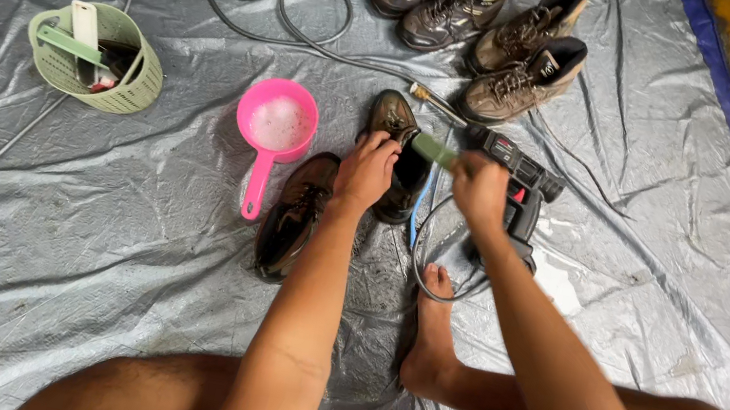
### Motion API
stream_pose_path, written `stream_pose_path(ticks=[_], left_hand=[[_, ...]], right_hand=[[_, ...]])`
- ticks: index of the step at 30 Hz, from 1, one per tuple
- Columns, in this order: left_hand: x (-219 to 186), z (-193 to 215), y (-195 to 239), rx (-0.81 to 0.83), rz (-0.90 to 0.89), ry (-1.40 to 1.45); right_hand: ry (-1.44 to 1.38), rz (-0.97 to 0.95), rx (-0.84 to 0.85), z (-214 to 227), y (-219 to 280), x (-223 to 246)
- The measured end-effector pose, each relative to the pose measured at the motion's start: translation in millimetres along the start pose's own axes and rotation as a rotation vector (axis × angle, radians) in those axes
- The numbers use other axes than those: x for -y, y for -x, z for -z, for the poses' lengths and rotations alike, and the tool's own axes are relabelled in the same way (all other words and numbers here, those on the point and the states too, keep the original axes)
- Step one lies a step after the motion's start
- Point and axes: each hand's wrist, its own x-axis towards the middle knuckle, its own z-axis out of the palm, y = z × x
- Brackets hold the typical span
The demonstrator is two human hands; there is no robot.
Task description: The person scrubs a brown hiking boot with a blue brush and a green brush, using soapy water from a pink scoop. They clean the interior, laces, and exterior of the boot while sitting on a tarp with other shoes nearby.
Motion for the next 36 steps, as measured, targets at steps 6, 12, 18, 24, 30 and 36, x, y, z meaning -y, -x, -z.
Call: stream_pose_path(ticks=[6,12,18,24,30,36], left_hand=[[-48,-59,-17,-0.084,-0.181,-0.124],[-63,-34,-23,-0.012,0.28,-0.038],[-41,-27,-36,0.381,0.572,-0.082],[60,-159,-40,0.137,0.507,0.312],[95,-241,-33,0.089,0.83,0.573],[-31,-32,-23,0.366,0.959,0.545]], right_hand=[[-0.448,-0.52,0.175,-37,97,7],[-0.544,-0.555,0.119,-51,103,-32],[-0.61,-0.549,-0.094,-4,84,-6],[-0.475,-0.121,0.086,4,-2,114],[0.27,0.544,0.27,-156,-70,184],[0.669,0.664,0.46,-181,-61,241]])
